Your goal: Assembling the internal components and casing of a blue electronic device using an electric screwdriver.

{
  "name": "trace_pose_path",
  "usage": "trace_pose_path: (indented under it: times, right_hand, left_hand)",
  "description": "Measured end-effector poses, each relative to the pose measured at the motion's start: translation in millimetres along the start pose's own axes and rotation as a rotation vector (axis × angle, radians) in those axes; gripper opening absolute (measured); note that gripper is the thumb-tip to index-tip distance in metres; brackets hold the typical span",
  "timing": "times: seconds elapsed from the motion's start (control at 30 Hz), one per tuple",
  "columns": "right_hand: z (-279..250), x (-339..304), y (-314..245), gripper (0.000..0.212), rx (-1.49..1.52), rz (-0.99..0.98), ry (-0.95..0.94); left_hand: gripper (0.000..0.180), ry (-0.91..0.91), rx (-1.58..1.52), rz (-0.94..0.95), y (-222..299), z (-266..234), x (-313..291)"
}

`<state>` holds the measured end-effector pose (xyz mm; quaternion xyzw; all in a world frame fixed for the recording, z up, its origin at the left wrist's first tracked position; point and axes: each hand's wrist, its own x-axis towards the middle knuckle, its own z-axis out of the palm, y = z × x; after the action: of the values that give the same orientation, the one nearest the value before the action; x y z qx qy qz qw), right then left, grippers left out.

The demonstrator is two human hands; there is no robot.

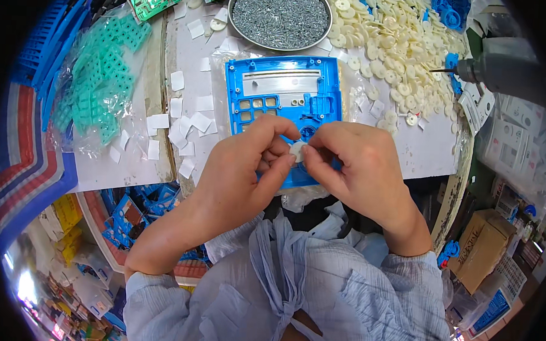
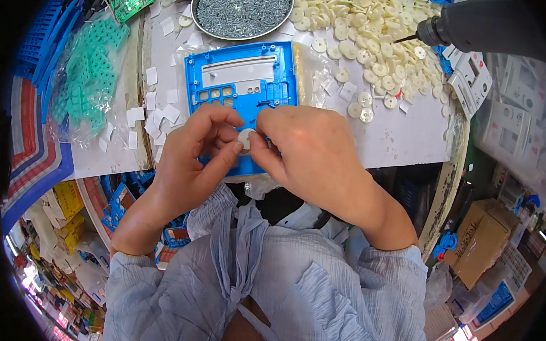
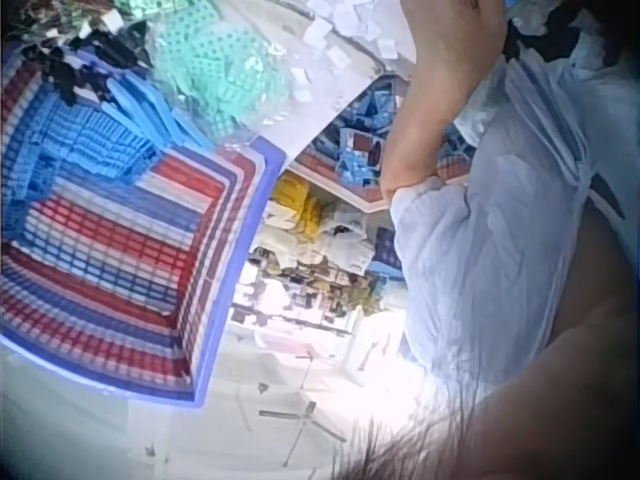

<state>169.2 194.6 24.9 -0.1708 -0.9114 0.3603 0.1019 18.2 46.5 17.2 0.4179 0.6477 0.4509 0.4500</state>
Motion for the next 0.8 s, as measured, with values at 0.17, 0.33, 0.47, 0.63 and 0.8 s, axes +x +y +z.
trace_pose_path:
  times: [0.17, 0.33, 0.47, 0.63, 0.8]
  right_hand:
    - [-5.4, -0.5, 3.9, 0.018, -0.206, 0.069, -0.018]
    - [1.6, 6.3, -0.1, 0.019, -0.355, 0.121, -0.055]
    - [5.2, 9.3, -3.3, 0.018, -0.397, 0.144, -0.063]
    - [6.4, 10.9, -4.2, 0.02, -0.445, 0.165, -0.105]
    - [4.5, 10.8, 1.8, 0.021, -0.33, 0.15, -0.107]
  left_hand:
    - [0.023, 0.227, 0.413, 0.312, -11.4, -4.3, -0.6]
    - [0.024, 0.246, 0.64, 0.549, -27.1, -8.1, 8.5]
    - [0.025, 0.217, 0.641, 0.541, -25.6, -9.1, 10.4]
    - [0.025, 0.213, 0.632, 0.56, -28.5, -9.1, 12.3]
    - [0.028, 0.164, 0.648, 0.616, -33.7, -5.9, 13.1]
